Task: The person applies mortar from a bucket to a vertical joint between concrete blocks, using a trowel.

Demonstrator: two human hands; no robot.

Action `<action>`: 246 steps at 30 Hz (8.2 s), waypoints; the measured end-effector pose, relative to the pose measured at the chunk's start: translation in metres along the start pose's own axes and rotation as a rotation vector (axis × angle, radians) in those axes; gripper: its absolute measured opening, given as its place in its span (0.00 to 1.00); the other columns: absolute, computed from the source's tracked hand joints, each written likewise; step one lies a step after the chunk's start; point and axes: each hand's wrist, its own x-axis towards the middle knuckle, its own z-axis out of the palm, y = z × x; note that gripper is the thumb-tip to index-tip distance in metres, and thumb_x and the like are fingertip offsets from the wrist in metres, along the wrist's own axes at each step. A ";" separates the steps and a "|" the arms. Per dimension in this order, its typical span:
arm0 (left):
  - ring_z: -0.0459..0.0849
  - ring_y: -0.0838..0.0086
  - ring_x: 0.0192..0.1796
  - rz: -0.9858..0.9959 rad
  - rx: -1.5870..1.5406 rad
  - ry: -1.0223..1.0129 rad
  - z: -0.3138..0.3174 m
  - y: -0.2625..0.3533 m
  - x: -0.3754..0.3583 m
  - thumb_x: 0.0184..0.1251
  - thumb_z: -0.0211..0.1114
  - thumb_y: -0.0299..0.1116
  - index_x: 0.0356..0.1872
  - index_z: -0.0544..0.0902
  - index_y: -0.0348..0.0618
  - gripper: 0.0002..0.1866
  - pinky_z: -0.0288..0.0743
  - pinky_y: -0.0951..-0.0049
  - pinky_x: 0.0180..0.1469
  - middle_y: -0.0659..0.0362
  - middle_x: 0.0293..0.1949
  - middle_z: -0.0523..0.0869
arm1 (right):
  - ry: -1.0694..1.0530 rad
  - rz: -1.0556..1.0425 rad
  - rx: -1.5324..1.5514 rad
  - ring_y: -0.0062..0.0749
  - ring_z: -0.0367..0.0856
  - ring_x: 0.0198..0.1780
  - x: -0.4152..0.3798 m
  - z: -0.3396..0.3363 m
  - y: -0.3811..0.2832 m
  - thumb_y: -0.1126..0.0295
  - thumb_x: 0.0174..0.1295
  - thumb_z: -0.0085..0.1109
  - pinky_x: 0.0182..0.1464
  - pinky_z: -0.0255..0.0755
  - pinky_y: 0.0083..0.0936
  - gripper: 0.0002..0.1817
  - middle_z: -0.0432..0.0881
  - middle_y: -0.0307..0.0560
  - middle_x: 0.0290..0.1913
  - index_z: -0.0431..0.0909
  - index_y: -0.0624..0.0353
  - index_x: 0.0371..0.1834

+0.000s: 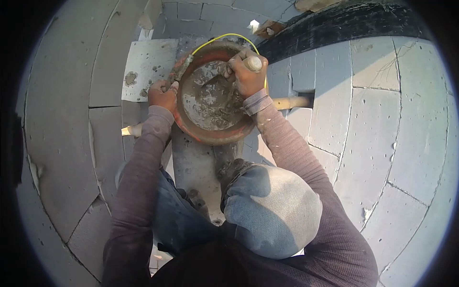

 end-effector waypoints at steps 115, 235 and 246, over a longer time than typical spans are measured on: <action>0.82 0.74 0.37 -0.047 -0.173 -0.548 -0.034 -0.003 0.027 0.66 0.73 0.32 0.42 0.85 0.30 0.13 0.76 0.72 0.43 0.58 0.35 0.87 | -0.220 -0.344 0.137 0.26 0.84 0.29 -0.002 -0.018 -0.108 0.77 0.65 0.62 0.36 0.82 0.27 0.08 0.83 0.47 0.26 0.77 0.64 0.27; 0.82 0.73 0.39 -0.054 -0.178 -0.601 -0.037 -0.002 0.034 0.63 0.75 0.30 0.35 0.88 0.35 0.08 0.75 0.71 0.50 0.59 0.35 0.88 | -0.652 -0.151 -0.404 0.26 0.72 0.24 0.010 -0.028 -0.077 0.72 0.47 0.66 0.29 0.68 0.29 0.11 0.74 0.41 0.20 0.71 0.62 0.21; 0.82 0.73 0.40 -0.047 -0.115 -0.569 -0.040 0.001 0.033 0.63 0.75 0.30 0.33 0.87 0.36 0.08 0.75 0.72 0.50 0.59 0.34 0.87 | -0.099 -0.252 -0.200 0.23 0.76 0.25 -0.004 0.059 0.023 0.76 0.53 0.64 0.30 0.72 0.24 0.06 0.79 0.38 0.23 0.75 0.61 0.24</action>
